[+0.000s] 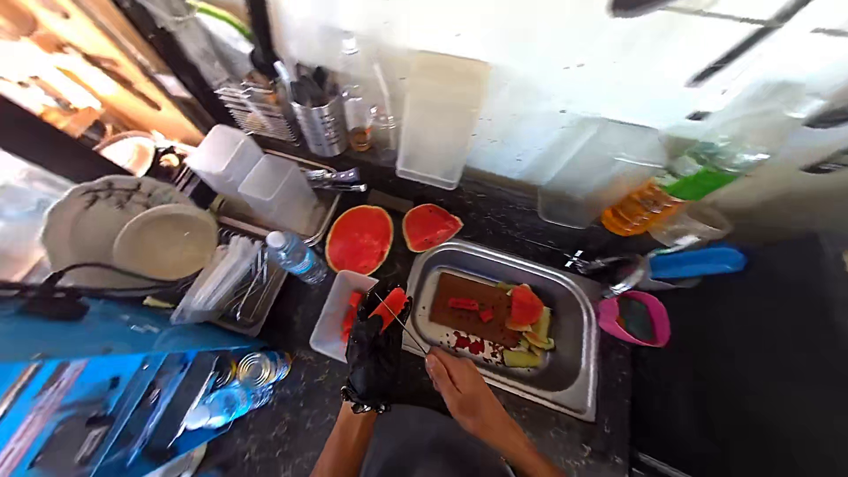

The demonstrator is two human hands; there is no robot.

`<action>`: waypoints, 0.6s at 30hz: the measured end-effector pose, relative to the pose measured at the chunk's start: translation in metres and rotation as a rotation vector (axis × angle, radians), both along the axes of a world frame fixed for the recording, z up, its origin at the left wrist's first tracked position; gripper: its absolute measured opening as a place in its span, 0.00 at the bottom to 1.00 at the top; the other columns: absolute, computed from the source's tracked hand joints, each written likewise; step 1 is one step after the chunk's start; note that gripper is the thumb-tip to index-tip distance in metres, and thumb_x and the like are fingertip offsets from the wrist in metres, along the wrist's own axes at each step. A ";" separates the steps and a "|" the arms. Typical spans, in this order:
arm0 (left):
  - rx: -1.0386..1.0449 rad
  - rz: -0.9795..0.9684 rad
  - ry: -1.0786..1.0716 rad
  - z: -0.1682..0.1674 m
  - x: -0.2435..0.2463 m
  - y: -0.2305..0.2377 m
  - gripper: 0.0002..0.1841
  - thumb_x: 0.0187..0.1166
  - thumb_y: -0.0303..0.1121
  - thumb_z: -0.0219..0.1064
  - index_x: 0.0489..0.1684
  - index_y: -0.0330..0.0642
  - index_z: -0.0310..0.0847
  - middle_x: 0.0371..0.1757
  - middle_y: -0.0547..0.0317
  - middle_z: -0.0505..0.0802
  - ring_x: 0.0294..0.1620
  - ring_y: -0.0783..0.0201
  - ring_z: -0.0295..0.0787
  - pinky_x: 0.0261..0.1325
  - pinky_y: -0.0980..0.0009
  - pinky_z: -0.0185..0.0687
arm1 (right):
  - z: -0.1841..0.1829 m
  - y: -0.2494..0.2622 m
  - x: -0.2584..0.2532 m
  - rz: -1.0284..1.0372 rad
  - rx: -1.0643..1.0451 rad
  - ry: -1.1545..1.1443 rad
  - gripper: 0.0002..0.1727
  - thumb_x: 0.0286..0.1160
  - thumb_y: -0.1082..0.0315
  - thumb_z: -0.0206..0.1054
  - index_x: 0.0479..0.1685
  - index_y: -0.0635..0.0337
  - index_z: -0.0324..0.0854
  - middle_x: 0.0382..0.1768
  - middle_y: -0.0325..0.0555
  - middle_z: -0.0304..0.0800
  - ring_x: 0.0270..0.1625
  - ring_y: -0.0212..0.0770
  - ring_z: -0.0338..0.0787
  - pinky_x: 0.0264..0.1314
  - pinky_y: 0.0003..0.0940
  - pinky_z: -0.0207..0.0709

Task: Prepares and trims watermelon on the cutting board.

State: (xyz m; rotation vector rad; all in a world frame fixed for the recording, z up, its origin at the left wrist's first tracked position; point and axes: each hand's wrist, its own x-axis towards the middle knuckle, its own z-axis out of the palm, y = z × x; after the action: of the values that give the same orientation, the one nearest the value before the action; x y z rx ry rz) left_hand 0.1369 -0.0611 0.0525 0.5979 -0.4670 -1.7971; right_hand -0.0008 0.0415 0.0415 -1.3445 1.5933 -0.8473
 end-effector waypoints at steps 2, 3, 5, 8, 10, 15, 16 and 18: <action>0.032 0.086 0.001 -0.005 0.025 -0.004 0.23 0.80 0.30 0.60 0.73 0.35 0.69 0.65 0.45 0.88 0.66 0.54 0.88 0.68 0.58 0.87 | 0.001 -0.020 0.017 0.088 0.080 0.018 0.30 0.94 0.45 0.41 0.38 0.57 0.81 0.17 0.38 0.71 0.20 0.36 0.75 0.25 0.38 0.72; 0.049 0.120 0.017 -0.009 0.036 -0.005 0.21 0.82 0.29 0.57 0.74 0.34 0.69 0.66 0.43 0.87 0.67 0.52 0.88 0.70 0.57 0.86 | 0.001 -0.029 0.025 0.134 0.136 0.035 0.30 0.94 0.44 0.41 0.40 0.57 0.81 0.17 0.39 0.71 0.21 0.38 0.76 0.26 0.41 0.72; 0.062 0.169 -0.034 -0.018 0.057 -0.008 0.19 0.86 0.34 0.53 0.72 0.35 0.70 0.66 0.44 0.87 0.67 0.52 0.87 0.72 0.55 0.84 | -0.002 -0.043 0.039 0.203 0.206 0.050 0.30 0.94 0.44 0.41 0.40 0.57 0.81 0.18 0.40 0.72 0.23 0.41 0.78 0.29 0.44 0.73; 0.112 0.190 -0.221 -0.026 0.082 -0.010 0.25 0.90 0.46 0.40 0.70 0.39 0.74 0.65 0.51 0.88 0.67 0.54 0.84 0.72 0.49 0.79 | -0.001 -0.046 0.042 0.125 0.163 0.049 0.29 0.94 0.44 0.41 0.37 0.55 0.80 0.16 0.37 0.70 0.20 0.38 0.75 0.25 0.40 0.70; 0.201 0.182 -0.279 -0.024 0.094 -0.003 0.33 0.91 0.53 0.30 0.79 0.39 0.67 0.73 0.50 0.85 0.73 0.55 0.83 0.75 0.53 0.77 | 0.001 -0.039 0.030 0.000 0.113 -0.005 0.29 0.95 0.46 0.42 0.39 0.59 0.81 0.18 0.39 0.73 0.21 0.37 0.77 0.25 0.39 0.73; -0.048 0.153 -0.478 0.003 0.092 0.001 0.25 0.93 0.39 0.37 0.69 0.32 0.74 0.65 0.49 0.91 0.67 0.54 0.88 0.74 0.55 0.82 | -0.016 0.005 -0.028 -0.366 -0.023 0.157 0.29 0.96 0.49 0.42 0.41 0.63 0.81 0.17 0.37 0.73 0.18 0.30 0.74 0.21 0.31 0.72; -0.138 0.082 -0.564 0.005 0.085 0.002 0.18 0.93 0.37 0.46 0.62 0.37 0.81 0.57 0.59 0.94 0.59 0.61 0.91 0.68 0.61 0.86 | -0.025 0.017 -0.040 -0.445 -0.036 0.193 0.28 0.95 0.50 0.43 0.41 0.63 0.80 0.17 0.35 0.74 0.18 0.28 0.74 0.21 0.28 0.72; -0.184 -0.222 -0.565 -0.004 0.061 0.011 0.15 0.90 0.40 0.54 0.53 0.47 0.88 0.48 0.69 0.96 0.50 0.70 0.93 0.58 0.71 0.89 | -0.054 0.045 -0.061 -0.612 0.004 0.218 0.27 0.94 0.53 0.44 0.42 0.67 0.80 0.18 0.37 0.76 0.19 0.27 0.76 0.23 0.27 0.74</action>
State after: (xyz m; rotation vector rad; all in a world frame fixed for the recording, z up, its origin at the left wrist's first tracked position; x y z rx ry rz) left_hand 0.1982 -0.0504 0.0486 0.9546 -1.1069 -1.7504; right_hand -0.0618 0.0866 -0.0125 -0.9700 2.2300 -1.0753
